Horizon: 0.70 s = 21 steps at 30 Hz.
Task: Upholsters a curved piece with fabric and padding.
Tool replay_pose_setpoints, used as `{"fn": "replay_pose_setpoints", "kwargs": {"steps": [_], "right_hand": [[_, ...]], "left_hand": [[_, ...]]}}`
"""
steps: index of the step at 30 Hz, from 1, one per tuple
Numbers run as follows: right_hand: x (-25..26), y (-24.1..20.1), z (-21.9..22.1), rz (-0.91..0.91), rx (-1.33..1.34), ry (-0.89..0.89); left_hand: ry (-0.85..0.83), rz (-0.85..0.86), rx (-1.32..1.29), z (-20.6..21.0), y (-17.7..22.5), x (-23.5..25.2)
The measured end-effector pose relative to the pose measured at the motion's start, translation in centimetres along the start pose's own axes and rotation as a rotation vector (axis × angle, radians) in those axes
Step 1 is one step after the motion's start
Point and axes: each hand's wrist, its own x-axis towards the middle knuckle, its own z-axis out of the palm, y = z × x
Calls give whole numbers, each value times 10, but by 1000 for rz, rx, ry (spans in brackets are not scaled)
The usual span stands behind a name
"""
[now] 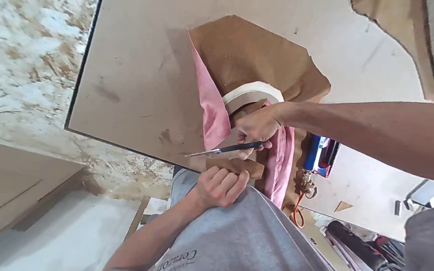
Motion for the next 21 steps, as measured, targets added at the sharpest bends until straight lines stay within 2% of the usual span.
{"fn": "replay_pose_setpoints", "kwargs": {"steps": [2, 3, 5, 6, 8, 10, 11, 13, 16, 17, 19, 21], "right_hand": [[-7, 0, 0, -87, 7, 37], [-19, 5, 0, -166, 2, 109], [-57, 28, 8, -301, -28, 408], [-79, 46, 22, -296, 10, 597], [-111, 88, 69, -177, 139, 1031], [-121, 134, 125, 97, 299, 1404], [-119, 160, 151, 268, 383, 1542], [-109, 210, 201, 599, 513, 1690], [-90, 261, 257, 908, 661, 1697], [-86, 267, 267, 944, 686, 1694], [-82, 253, 269, 946, 667, 1729], [-72, 213, 250, 771, 595, 1796]], "left_hand": [[39, 7, -13, -7, -2, 0], [71, -7, -4, -15, -8, 1], [106, -127, 86, -41, -32, 9], [97, -214, 159, -55, -52, 18], [61, -452, 285, -82, -98, 47], [-36, -682, 343, -99, -127, 90], [-64, -674, 347, -97, -127, 107], [-177, -427, 309, -69, -98, 122], [-485, 19, 209, -6, -65, 109], [-576, 90, 215, 7, -65, 101], [-686, 109, 290, 18, -70, 89], [-708, 53, 403, 21, -67, 85]]}}
